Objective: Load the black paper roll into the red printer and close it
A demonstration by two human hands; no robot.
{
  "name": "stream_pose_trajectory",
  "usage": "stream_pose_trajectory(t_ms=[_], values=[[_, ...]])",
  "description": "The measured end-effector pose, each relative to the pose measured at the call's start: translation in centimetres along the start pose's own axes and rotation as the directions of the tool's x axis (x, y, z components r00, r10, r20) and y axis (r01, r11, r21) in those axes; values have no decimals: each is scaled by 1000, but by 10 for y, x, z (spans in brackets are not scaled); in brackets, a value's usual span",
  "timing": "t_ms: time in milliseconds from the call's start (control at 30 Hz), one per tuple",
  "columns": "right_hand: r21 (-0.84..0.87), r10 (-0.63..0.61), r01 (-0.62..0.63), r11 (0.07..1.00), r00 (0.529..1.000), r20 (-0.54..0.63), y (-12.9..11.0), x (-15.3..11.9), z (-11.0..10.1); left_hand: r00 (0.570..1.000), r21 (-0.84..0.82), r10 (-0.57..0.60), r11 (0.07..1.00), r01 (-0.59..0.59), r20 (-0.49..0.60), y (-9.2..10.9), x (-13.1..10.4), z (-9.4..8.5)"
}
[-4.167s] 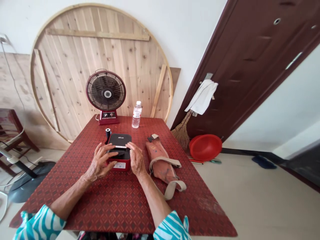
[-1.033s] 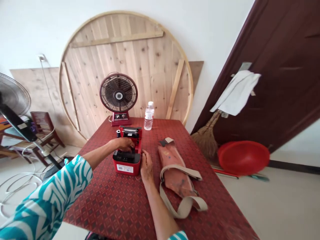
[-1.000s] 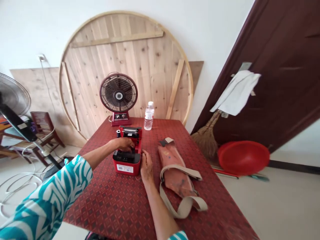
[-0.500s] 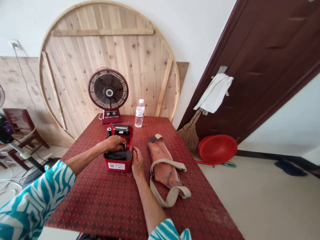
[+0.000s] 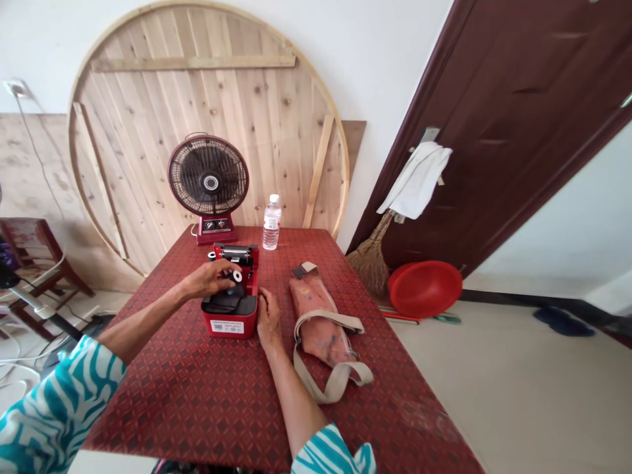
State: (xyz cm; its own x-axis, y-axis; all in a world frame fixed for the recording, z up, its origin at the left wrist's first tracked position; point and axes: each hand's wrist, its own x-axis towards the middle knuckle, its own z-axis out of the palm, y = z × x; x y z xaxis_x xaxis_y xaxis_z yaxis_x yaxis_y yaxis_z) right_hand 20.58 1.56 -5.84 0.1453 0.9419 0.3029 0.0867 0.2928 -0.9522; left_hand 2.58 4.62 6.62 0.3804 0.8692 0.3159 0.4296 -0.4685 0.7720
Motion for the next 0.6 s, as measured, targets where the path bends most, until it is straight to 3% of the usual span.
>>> stream_pose_trajectory(t_ms=[133,200,267,433,600], values=[[-3,28,-28,1000,1000,12,-5,-2,-1,974,-372,-116,928,36,-195,-5,-26,-39],[-6,33,-33,999,999,14,-6,-3,-2,934,-486,-216,872,53,-284,-23,-38,-54],[-8,36,-36,999,999,3,-7,-4,-2,900,-495,-288,864,96,-328,-49,-47,-61],[-4,39,-39,999,999,-8,-3,-4,-2,875,-408,-365,886,221,-317,-102,-52,-45],[7,43,-43,999,999,12,3,-4,-3,886,-376,-384,886,273,-261,-114,-52,-32]])
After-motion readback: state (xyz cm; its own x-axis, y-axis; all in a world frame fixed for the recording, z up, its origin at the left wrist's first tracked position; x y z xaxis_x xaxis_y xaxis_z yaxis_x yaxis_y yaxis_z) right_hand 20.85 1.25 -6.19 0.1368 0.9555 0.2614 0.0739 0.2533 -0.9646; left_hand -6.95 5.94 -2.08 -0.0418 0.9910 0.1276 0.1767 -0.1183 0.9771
